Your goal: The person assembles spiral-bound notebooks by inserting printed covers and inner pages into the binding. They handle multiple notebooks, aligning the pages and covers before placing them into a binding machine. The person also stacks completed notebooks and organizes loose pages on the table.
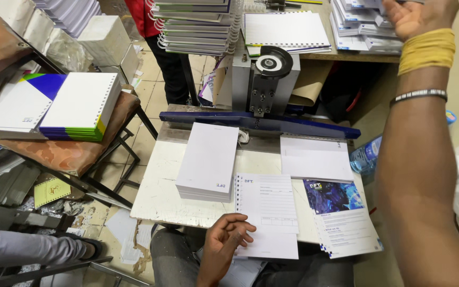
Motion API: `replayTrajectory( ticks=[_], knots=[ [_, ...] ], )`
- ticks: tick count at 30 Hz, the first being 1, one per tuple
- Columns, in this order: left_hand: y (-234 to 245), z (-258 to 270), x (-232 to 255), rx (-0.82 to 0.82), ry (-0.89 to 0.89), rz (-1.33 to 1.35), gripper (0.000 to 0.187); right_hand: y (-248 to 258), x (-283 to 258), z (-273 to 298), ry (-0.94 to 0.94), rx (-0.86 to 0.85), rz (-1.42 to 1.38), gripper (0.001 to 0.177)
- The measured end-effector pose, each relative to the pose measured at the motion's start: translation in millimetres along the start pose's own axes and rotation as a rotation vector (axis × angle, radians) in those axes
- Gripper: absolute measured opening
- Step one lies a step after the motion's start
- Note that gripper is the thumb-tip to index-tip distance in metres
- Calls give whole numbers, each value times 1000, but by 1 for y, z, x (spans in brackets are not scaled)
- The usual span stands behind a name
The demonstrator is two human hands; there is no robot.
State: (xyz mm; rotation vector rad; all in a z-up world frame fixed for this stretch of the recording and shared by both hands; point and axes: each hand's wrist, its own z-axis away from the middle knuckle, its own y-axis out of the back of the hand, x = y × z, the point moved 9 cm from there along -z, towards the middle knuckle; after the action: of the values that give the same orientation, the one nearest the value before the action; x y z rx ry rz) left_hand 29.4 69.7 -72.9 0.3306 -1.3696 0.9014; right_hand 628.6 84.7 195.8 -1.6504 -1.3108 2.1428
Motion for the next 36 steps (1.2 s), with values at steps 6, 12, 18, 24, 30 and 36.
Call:
replayTrajectory(
  ticks=[6, 12, 18, 24, 30, 36],
  knots=[
    [-15, 8, 7, 161, -77, -51, 31, -1, 66, 265, 149, -60, 474, 49],
    [-35, 11, 11, 197, -300, -499, 18, 118, 223, 401, -185, -251, 1248, 59],
    [-75, 13, -13, -52, -486, -959, 89, 195, 263, 422, -62, -73, 1547, 66],
    [-34, 2, -10, 152, -296, -639, 61, 190, 254, 424, 123, -81, 1382, 12],
    [-31, 0, -14, 168, -284, -623, 69, 186, 260, 434, 143, -43, 1469, 16],
    [-17, -4, -17, 190, -140, -456, 80, 240, 244, 438, -34, -88, 657, 8]
  ],
)
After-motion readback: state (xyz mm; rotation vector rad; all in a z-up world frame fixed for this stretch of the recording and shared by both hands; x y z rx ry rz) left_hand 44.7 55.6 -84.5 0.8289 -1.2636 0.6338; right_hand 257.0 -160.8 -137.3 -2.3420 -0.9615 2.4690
